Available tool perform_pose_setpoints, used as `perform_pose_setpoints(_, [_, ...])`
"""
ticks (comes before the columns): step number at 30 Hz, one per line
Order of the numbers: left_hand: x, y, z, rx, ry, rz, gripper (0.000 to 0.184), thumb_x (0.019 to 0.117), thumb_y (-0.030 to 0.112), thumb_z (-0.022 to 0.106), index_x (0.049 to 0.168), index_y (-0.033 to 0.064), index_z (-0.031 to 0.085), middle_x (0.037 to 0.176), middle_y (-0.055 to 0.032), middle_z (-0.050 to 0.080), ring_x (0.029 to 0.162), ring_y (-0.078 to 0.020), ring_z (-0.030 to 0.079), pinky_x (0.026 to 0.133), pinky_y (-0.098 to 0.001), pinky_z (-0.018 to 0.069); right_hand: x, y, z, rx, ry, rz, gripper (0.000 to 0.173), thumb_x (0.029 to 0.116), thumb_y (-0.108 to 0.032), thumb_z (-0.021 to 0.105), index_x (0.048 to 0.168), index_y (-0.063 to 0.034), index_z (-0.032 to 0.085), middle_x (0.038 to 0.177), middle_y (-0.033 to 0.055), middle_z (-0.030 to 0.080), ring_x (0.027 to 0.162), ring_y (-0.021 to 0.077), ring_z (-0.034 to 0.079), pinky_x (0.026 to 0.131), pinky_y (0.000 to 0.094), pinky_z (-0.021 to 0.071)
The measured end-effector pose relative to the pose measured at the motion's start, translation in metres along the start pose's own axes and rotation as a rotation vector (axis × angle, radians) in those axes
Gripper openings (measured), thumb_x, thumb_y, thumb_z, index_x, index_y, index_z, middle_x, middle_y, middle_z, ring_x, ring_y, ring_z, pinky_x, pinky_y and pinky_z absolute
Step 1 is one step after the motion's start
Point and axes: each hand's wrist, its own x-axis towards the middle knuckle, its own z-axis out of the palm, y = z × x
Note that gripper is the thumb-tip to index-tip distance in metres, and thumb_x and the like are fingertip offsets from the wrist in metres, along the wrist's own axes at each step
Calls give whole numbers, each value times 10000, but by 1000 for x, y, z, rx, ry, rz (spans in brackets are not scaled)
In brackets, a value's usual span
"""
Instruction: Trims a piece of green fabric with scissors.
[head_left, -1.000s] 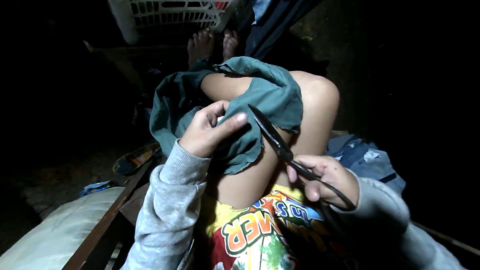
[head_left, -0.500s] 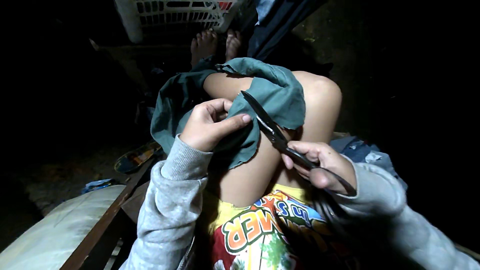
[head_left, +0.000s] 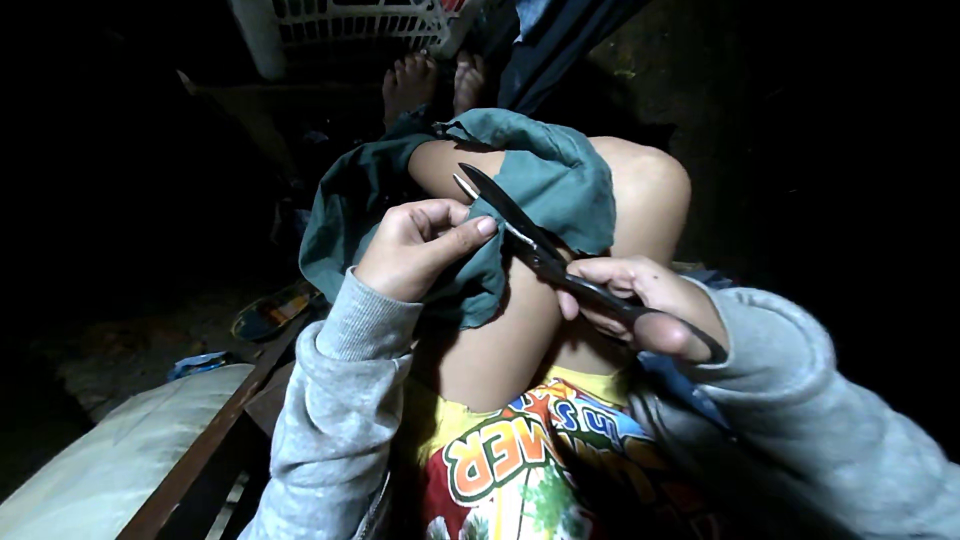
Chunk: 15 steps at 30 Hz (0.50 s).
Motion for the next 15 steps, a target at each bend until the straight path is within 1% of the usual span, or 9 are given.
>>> perform_pose_setpoints(1, [0,1,-1,-1,-3,1,189,946,20,625,792,122,667,658,94,656,600,37,619,580,-138,526,1,0,-1,18,-11,-7,659,742,-861,588,849,-211,594,593,-213,436,501,-131,412,434,77,335])
perform_pose_setpoints(3, [0,3,-3,-3,-14,-8,200,943,22,626,778,128,659,653,91,656,596,33,620,577,-141,528,3,4,-5,62,-28,-16,549,768,-774,666,832,-231,617,600,-226,467,500,-144,413,432,65,331])
perform_pose_setpoints(5, [0,3,-4,-4,-21,-26,219,943,20,626,757,135,649,642,90,646,583,32,608,567,-141,519,5,8,-10,98,-45,-34,432,805,-640,740,843,-218,654,630,-225,520,523,-150,434,451,53,347])
perform_pose_setpoints(7, [0,2,-4,-22,-19,-51,245,940,9,625,731,136,639,622,88,631,566,35,592,548,-136,505,5,9,-13,77,-45,-29,392,805,-587,765,855,-208,677,675,-222,567,566,-155,467,485,46,370])
perform_pose_setpoints(9, [0,1,-3,-33,-19,-63,254,936,5,623,721,141,630,616,92,622,561,39,583,545,-134,495,4,7,-13,24,-27,-17,461,786,-655,742,854,-204,673,676,-224,565,569,-157,468,487,46,370])
perform_pose_setpoints(11, [0,1,-2,-41,-40,-47,232,939,10,620,748,140,641,638,96,639,582,40,602,566,-137,515,3,3,-8,-9,-21,-10,603,763,-800,636,866,-206,644,628,-232,486,535,-157,426,460,57,341])
perform_pose_setpoints(12, [-1,0,0,-54,-48,-33,214,933,12,626,760,136,652,643,93,646,585,35,609,566,-141,521,4,2,-7,17,-37,-20,663,755,-848,586,887,-201,633,622,-223,467,530,-147,429,454,64,346])
perform_pose_setpoints(13, [-2,0,3,-74,-51,-24,206,928,21,627,759,135,656,635,89,645,578,33,609,558,-142,518,4,2,-6,58,-52,-34,706,749,-876,554,912,-193,628,631,-209,461,534,-134,428,456,71,347])
perform_pose_setpoints(15, [-9,3,14,-123,-14,-15,196,938,18,608,773,114,652,627,78,637,574,32,610,555,-137,518,2,4,-4,121,-69,-52,756,737,-897,539,953,-178,623,657,-188,464,549,-116,425,468,77,344])
